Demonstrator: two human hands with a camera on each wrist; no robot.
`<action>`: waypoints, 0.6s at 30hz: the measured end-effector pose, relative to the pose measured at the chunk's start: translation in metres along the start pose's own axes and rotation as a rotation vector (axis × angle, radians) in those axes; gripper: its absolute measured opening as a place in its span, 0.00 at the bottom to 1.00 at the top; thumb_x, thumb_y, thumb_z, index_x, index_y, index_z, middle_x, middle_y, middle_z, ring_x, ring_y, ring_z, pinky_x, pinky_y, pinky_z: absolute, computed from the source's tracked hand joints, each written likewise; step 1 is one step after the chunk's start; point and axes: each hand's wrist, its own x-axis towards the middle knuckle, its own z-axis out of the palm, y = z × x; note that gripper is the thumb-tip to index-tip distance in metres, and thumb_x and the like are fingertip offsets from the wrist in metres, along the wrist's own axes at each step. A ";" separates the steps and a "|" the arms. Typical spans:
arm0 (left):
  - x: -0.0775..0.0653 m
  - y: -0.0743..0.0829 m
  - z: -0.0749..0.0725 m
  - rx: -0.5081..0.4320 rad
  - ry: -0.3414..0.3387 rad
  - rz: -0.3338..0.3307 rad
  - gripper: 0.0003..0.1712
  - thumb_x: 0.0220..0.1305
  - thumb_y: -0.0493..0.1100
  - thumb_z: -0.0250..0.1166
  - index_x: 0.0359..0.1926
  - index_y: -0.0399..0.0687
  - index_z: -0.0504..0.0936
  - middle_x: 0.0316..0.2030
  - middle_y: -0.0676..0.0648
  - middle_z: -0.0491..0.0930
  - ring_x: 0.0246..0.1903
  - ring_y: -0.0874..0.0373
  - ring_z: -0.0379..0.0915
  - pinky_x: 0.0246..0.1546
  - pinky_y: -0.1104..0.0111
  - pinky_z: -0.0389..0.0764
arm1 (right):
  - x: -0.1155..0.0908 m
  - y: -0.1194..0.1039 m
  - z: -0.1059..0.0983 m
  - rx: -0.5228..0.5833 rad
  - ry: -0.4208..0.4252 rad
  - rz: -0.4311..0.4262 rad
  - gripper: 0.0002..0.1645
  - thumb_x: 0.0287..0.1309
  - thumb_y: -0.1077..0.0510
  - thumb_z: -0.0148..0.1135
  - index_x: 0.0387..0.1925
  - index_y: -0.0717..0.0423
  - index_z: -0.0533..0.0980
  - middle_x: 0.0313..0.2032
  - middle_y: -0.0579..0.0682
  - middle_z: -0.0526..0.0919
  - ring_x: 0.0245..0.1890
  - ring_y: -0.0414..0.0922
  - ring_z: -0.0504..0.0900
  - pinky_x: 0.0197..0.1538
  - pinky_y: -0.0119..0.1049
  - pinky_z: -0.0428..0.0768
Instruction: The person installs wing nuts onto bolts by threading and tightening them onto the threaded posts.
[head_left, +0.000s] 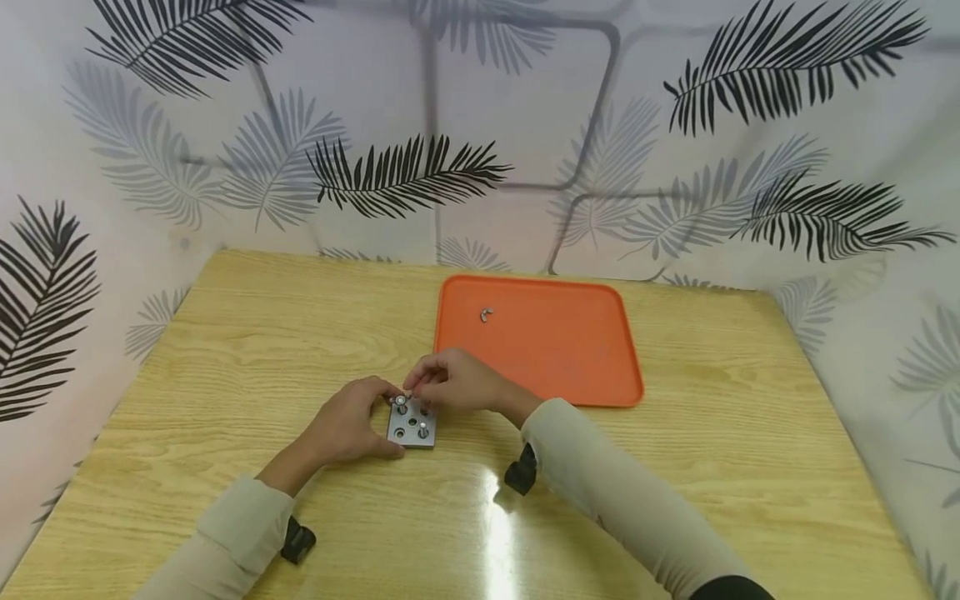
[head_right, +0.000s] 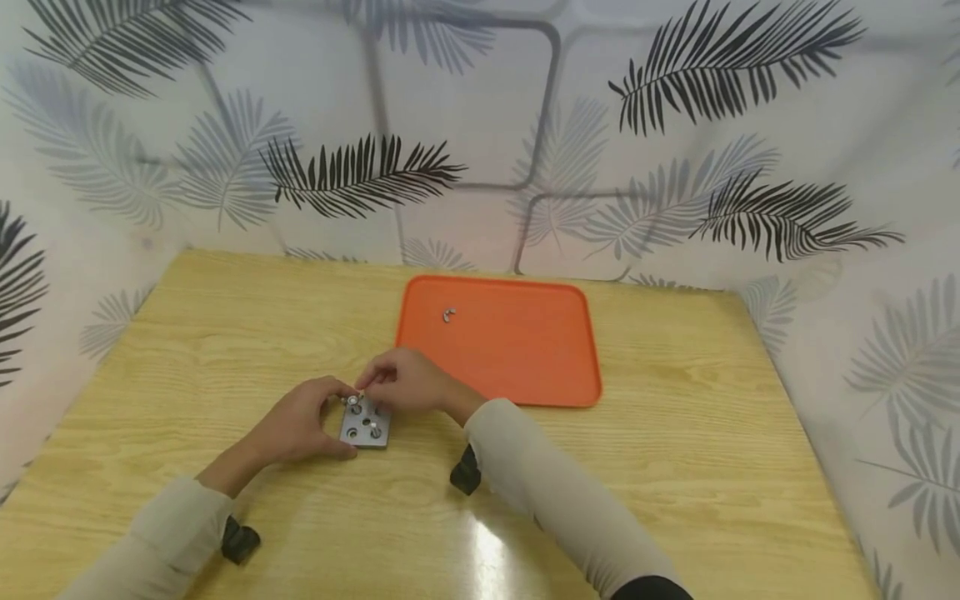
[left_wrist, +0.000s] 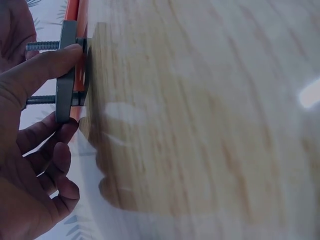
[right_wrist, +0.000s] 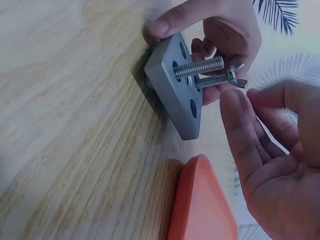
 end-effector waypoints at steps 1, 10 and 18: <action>-0.001 0.000 0.000 0.001 0.003 0.007 0.40 0.40 0.51 0.83 0.55 0.42 0.79 0.51 0.45 0.81 0.54 0.47 0.75 0.57 0.49 0.76 | 0.001 0.000 0.000 0.038 0.007 0.015 0.11 0.67 0.65 0.56 0.45 0.65 0.81 0.37 0.58 0.86 0.30 0.38 0.82 0.39 0.37 0.86; -0.001 -0.002 0.002 -0.013 0.030 0.022 0.41 0.39 0.51 0.83 0.55 0.43 0.78 0.52 0.47 0.80 0.54 0.48 0.75 0.58 0.50 0.76 | 0.003 0.001 0.001 0.147 -0.021 0.029 0.11 0.65 0.68 0.59 0.47 0.69 0.81 0.41 0.64 0.86 0.29 0.36 0.82 0.38 0.32 0.85; 0.002 -0.002 0.002 0.005 0.019 0.017 0.41 0.37 0.52 0.84 0.53 0.43 0.79 0.47 0.48 0.80 0.48 0.52 0.74 0.53 0.54 0.76 | 0.003 0.001 0.002 0.151 -0.064 -0.011 0.16 0.64 0.69 0.60 0.53 0.67 0.78 0.38 0.66 0.85 0.27 0.37 0.83 0.36 0.34 0.86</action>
